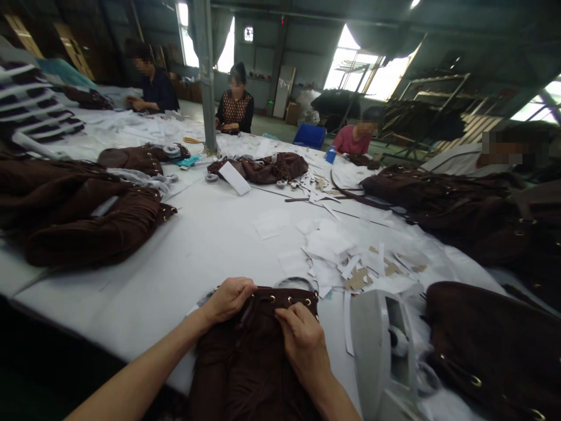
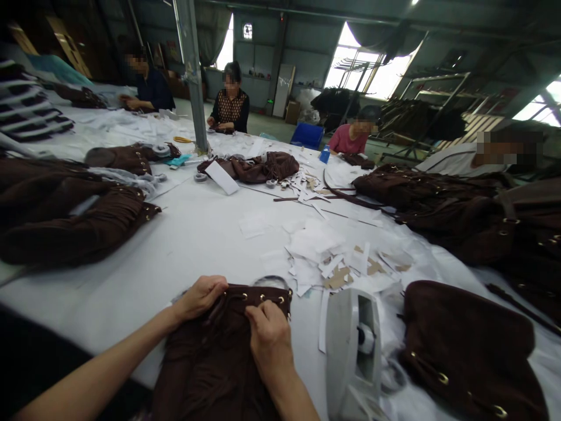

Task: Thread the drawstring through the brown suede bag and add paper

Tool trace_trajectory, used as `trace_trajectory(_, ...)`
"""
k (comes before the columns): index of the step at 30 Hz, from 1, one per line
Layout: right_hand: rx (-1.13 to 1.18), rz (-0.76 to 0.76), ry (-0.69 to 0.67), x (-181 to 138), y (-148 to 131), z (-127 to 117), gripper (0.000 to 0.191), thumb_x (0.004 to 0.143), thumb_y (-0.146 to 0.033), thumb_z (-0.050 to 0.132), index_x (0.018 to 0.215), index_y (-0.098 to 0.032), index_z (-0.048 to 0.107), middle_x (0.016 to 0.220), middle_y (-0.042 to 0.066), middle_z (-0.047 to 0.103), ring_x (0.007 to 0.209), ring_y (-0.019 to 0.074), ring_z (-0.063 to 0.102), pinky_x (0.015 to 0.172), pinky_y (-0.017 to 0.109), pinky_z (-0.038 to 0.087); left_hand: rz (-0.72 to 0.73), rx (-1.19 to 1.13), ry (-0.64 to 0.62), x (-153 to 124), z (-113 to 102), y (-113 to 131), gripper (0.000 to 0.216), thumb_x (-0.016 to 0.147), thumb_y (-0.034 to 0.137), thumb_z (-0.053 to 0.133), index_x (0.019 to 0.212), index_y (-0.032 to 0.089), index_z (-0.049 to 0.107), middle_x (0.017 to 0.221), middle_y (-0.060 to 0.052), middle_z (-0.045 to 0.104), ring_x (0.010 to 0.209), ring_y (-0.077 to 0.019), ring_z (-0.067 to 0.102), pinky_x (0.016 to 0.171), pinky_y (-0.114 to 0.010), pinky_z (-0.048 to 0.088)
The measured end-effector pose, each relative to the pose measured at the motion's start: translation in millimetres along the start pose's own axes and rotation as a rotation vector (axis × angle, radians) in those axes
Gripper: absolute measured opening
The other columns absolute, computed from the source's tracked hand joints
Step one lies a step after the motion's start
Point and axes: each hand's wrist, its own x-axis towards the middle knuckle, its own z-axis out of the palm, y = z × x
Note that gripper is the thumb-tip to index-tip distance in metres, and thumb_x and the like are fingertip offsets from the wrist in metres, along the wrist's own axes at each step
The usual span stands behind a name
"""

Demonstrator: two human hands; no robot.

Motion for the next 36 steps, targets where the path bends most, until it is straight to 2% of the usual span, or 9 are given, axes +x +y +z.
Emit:
trace_trajectory(5,0.097,-0.170,-0.010,-32,18,-17,0.023,0.090,-0.010,0.041,0.086,-0.019,0.062,0.072,0.004,0.059,0.067,0.0153,0.058,0.060,0.026,0.049,0.001,-0.028,-0.105,-1,-9,-6,0.042,0.094,0.041,0.031,0.060,0.019,0.043,0.055,0.006,0.041,0.053,-0.0090,0.042,0.054,-0.021,0.033)
trace_trajectory(8,0.055,-0.166,0.074,-37,19,-31,0.017,0.088,-0.014,0.049,0.090,-0.021,0.064,0.092,0.009,0.063,0.085,0.0191,0.062,0.071,0.031,0.053,-0.004,-0.026,-0.108,-2,-9,-6,0.043,0.094,0.042,0.031,0.061,0.019,0.044,0.055,0.005,0.042,0.053,-0.0090,0.042,0.054,-0.021,0.033)
trace_trajectory(11,0.036,-0.015,0.197,-28,4,-43,0.011,0.082,-0.024,0.060,0.090,-0.023,0.067,0.109,0.011,0.062,0.101,0.0257,0.059,0.084,0.041,0.050,-0.012,0.005,-0.067,-2,-6,-4,0.043,0.094,0.042,0.030,0.062,0.019,0.045,0.058,0.004,0.044,0.057,-0.0111,0.044,0.058,-0.023,0.035)
trace_trajectory(13,0.169,0.180,0.201,-20,-13,-44,0.014,0.083,-0.030,0.059,0.090,-0.022,0.068,0.102,0.011,0.066,0.094,0.0251,0.062,0.083,0.039,0.050,-0.012,0.030,-0.035,-2,-4,-3,0.042,0.094,0.042,0.029,0.062,0.020,0.046,0.059,0.002,0.046,0.060,-0.0128,0.046,0.061,-0.025,0.036)
trace_trajectory(16,0.577,0.584,-0.070,-8,-40,-27,0.034,0.085,-0.047,0.052,0.095,-0.017,0.067,0.078,0.008,0.070,0.062,0.0196,0.065,0.055,0.030,0.051,-0.004,0.054,0.000,-3,-1,0,0.042,0.095,0.040,0.027,0.064,0.020,0.048,0.060,0.001,0.049,0.061,-0.0138,0.047,0.061,-0.026,0.037)
trace_trajectory(19,0.916,0.832,-0.356,0,-58,4,0.055,0.080,-0.062,0.050,0.099,-0.012,0.062,0.072,0.008,0.068,0.044,0.0144,0.059,0.037,0.022,0.038,0.017,0.068,0.028,-4,-2,3,0.042,0.095,0.039,0.027,0.064,0.020,0.048,0.061,0.000,0.050,0.061,-0.0139,0.047,0.062,-0.025,0.038)
trace_trajectory(24,1.074,0.956,-0.259,15,-69,32,0.048,0.073,-0.062,0.058,0.075,-0.015,0.058,0.050,-0.005,0.048,0.035,0.0050,0.037,0.035,0.018,0.021,0.050,0.091,0.051,-6,-2,3,0.043,0.094,0.042,0.028,0.063,0.020,0.049,0.062,-0.001,0.050,0.063,-0.0148,0.047,0.064,-0.026,0.038)
trace_trajectory(27,1.177,0.983,-0.229,20,-73,33,0.041,0.068,-0.055,0.067,0.063,-0.017,0.053,0.043,-0.010,0.035,0.037,0.0044,0.025,0.038,0.020,0.020,0.065,0.099,0.050,-6,-2,2,0.045,0.095,0.041,0.026,0.062,0.019,0.048,0.061,-0.001,0.050,0.061,-0.0142,0.047,0.062,-0.026,0.037)
trace_trajectory(36,1.152,0.942,-0.347,17,-65,28,0.027,0.070,-0.041,0.063,0.071,-0.014,0.058,0.055,-0.003,0.058,0.044,0.0080,0.047,0.044,0.019,0.032,0.102,0.176,0.042,-5,2,0,0.048,0.093,0.043,0.036,0.053,0.018,0.049,0.052,0.001,0.051,0.052,-0.0112,0.046,0.053,-0.024,0.032)
